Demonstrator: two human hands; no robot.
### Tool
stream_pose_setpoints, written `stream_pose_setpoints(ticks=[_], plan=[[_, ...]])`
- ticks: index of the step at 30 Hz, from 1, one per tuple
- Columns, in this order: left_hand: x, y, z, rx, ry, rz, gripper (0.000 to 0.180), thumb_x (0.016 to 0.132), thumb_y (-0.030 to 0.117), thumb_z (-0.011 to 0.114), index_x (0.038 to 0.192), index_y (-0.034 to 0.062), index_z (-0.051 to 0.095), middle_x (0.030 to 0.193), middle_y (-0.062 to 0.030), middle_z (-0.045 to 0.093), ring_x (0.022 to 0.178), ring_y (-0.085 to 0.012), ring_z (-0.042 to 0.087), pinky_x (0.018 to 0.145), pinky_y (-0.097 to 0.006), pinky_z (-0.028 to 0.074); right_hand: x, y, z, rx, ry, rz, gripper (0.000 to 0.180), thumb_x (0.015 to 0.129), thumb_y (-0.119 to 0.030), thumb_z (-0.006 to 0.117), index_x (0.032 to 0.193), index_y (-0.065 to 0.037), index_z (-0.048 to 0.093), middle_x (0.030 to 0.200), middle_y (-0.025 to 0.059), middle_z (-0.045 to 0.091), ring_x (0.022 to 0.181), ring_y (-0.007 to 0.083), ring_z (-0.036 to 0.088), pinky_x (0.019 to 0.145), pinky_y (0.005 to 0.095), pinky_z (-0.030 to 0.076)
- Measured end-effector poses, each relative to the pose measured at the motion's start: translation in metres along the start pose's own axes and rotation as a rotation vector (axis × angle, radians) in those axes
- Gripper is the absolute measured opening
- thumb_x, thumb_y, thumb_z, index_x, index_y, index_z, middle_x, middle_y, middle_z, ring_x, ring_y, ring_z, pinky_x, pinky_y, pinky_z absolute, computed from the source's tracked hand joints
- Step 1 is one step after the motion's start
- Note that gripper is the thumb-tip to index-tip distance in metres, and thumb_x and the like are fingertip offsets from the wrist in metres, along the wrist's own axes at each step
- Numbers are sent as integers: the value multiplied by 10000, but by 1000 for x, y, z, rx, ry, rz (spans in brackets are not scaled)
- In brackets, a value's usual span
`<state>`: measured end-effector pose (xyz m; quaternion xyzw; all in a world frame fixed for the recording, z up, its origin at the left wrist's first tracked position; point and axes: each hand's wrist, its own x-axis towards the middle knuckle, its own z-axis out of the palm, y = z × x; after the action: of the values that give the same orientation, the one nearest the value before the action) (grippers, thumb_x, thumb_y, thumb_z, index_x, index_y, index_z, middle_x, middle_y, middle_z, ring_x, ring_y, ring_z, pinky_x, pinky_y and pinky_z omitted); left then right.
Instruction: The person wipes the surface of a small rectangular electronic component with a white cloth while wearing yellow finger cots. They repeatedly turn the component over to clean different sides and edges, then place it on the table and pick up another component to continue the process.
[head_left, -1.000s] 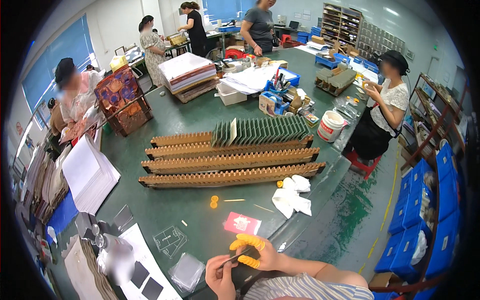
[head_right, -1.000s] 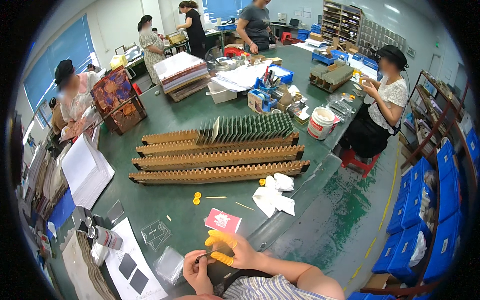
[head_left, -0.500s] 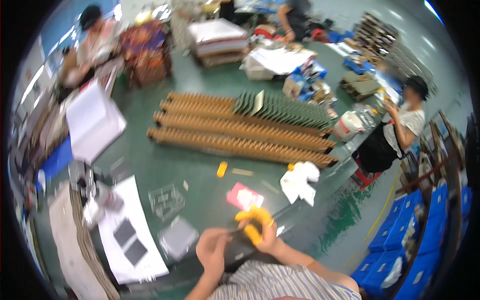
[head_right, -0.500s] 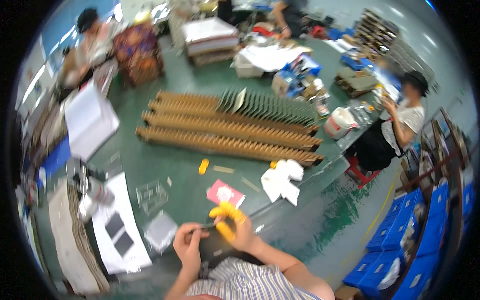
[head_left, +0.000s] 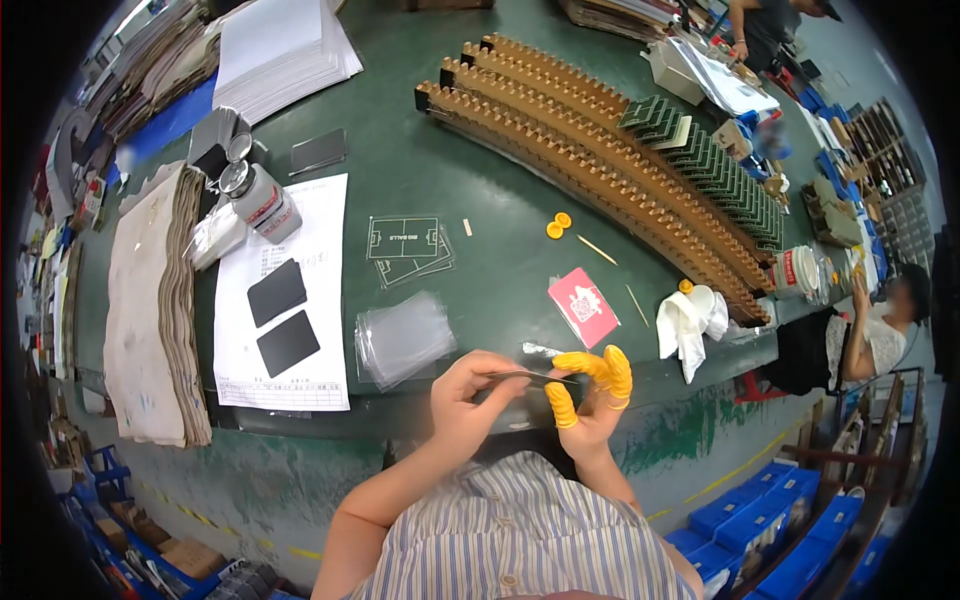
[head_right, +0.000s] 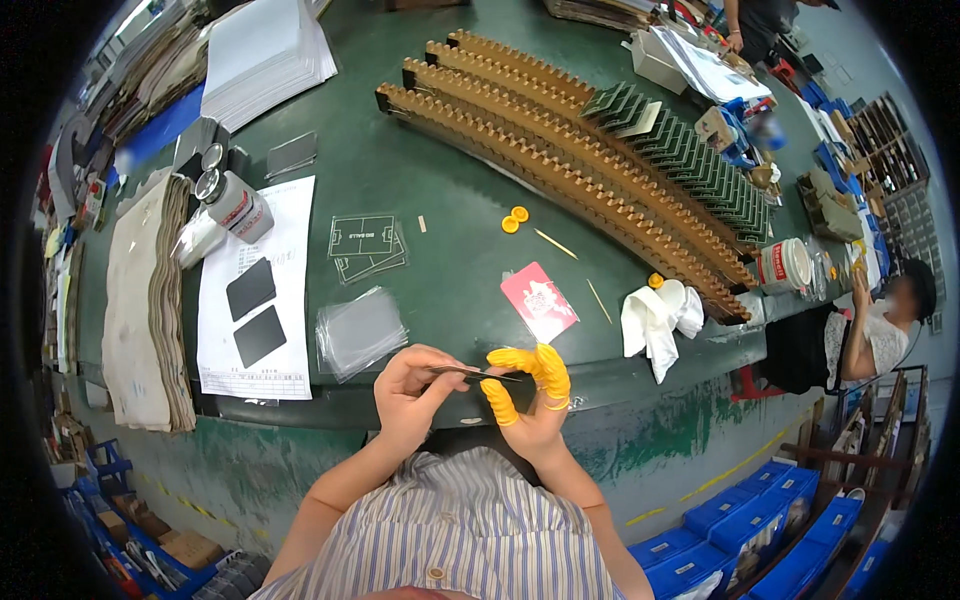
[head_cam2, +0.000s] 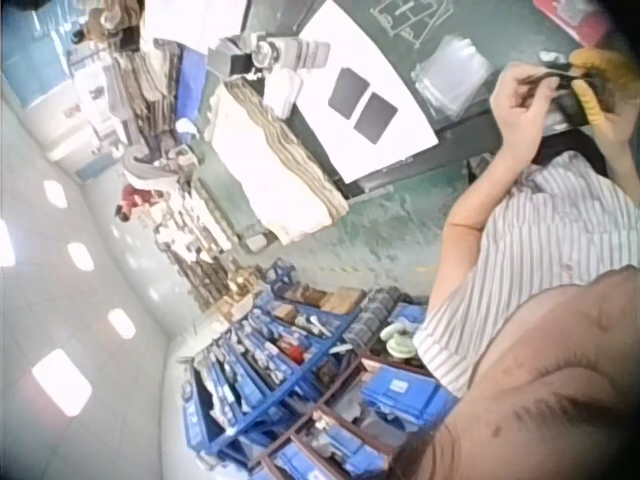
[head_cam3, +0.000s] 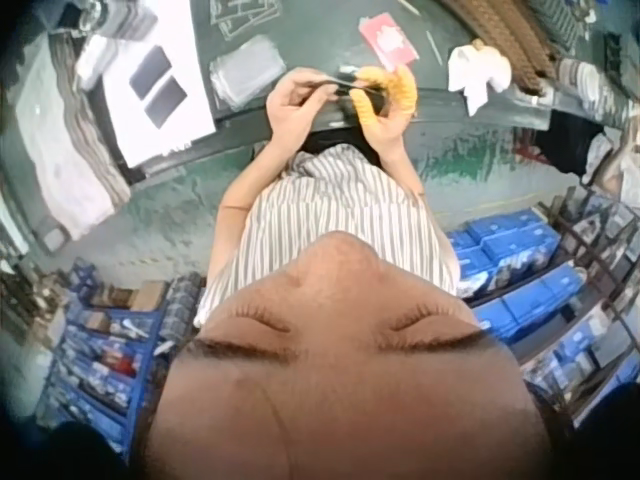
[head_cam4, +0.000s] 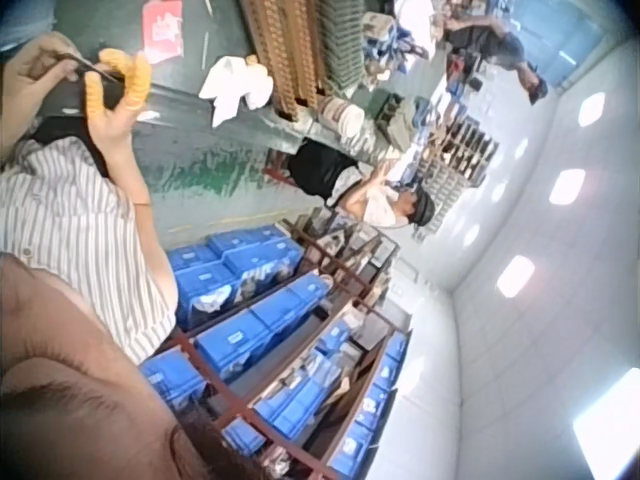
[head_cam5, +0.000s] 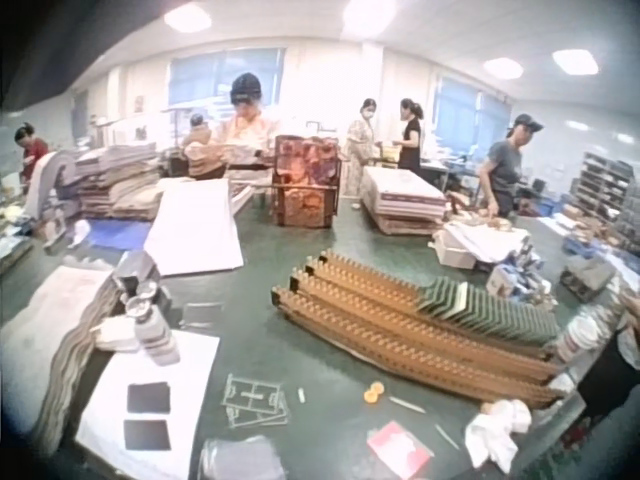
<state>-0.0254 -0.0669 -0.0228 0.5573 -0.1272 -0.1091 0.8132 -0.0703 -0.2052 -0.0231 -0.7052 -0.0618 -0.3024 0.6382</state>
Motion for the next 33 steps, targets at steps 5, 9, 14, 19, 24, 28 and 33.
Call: stream_pose_setpoints(ticks=[5,9,14,19,24,28,33], plan=[[0,0,1,-9,5,-20,167,781,-113,574,917,-31,520,904,-113,564,807,-165,609,664,-270,549,0,2,-1,-25,-22,-3,670,763,57,633,1322,-69,286,985,149,581,858,202,584,811,343,458],[0,4,1,-21,-4,-45,187,773,-105,593,928,-28,522,902,-105,570,798,-153,603,655,-259,537,-3,2,-1,-83,-16,14,722,760,63,631,1346,-85,236,968,137,581,856,202,581,803,337,457],[0,3,-1,139,-67,-65,202,760,-88,626,928,-18,540,911,-92,593,789,-128,592,692,-237,493,-4,1,5,25,123,57,798,755,78,625,1375,-109,158,1002,129,547,839,189,568,802,323,446],[-1,4,-1,198,-59,-88,195,743,-80,650,903,-24,552,899,-87,608,783,-110,582,700,-231,470,2,-1,2,52,119,81,813,744,64,640,1379,-106,160,1051,123,513,851,170,553,820,333,422],[1,-2,-2,170,-7,35,166,719,-40,682,846,-5,581,835,-75,617,750,-129,579,675,-240,455,13,6,-15,48,228,75,669,810,-87,619,1357,-73,234,1073,117,496,803,151,527,812,316,398],[1,2,2,72,30,10,141,708,-52,678,811,-7,593,814,-86,610,736,-140,568,660,-250,445,18,3,-26,418,321,263,583,855,-240,572,1333,-51,296,1077,107,495,757,145,502,759,280,388],[4,2,1,116,-33,83,187,722,-127,617,848,-12,538,849,-100,555,772,-143,543,700,-247,448,16,1,-25,530,240,331,555,836,-261,578,1299,-47,359,1011,51,514,716,139,447,662,275,349]])
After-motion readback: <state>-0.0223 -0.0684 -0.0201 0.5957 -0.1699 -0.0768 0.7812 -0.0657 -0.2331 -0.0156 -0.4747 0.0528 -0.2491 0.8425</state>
